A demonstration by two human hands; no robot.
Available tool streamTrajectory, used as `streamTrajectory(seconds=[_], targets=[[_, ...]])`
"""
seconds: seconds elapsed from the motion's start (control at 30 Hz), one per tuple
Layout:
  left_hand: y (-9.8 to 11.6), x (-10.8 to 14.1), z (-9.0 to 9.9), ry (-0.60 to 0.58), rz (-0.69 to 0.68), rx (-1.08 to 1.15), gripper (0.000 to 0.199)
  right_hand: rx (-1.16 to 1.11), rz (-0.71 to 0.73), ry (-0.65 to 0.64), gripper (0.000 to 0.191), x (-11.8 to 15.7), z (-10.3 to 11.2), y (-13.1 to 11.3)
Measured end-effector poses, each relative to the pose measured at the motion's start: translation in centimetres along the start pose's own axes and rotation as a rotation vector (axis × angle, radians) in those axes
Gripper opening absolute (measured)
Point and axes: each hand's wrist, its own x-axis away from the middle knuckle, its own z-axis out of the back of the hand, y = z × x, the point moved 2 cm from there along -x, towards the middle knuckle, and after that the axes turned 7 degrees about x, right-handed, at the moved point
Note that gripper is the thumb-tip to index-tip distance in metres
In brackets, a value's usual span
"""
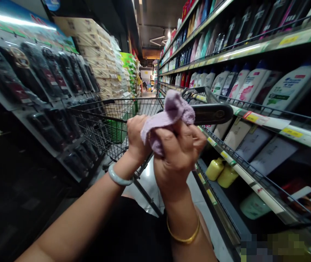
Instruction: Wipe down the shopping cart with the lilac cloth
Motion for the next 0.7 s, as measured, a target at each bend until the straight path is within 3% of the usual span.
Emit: streamTrajectory(seconds=[0.13,0.17,0.33,0.43,0.53,0.6,0.7], targets=[[1.1,-0.7,-0.7,-0.125,0.035,-0.007,0.052,0.054,-0.08,0.3,0.014,0.2,-0.3,2.7],[1.4,-0.9,-0.8,-0.158,0.035,-0.004,0.053,0.074,-0.093,0.31,0.012,0.3,-0.5,3.1],[1.1,-2.5,0.0,-0.372,-0.066,0.119,0.042,0.082,-0.077,0.091,0.005,1.1,-2.2,3.6],[-1.7,-3.8,1.4,-0.384,-0.123,0.138,0.046,0.097,-0.131,0.1,0.01,1.5,-2.6,4.6],[-5.6,-4.6,2.2,-0.404,-0.054,-0.125,0.063,0.138,-0.135,0.102,0.017,2.1,-3.0,4.8],[-7.8,-4.5,2.1,-0.476,0.05,-0.247,0.077,0.076,-0.095,-0.022,0.022,2.6,-3.5,3.8],[-8.9,-4.1,1.6,-0.49,0.101,-0.27,0.086,-0.117,-0.085,-0.26,0.026,3.3,-4.3,2.2]])
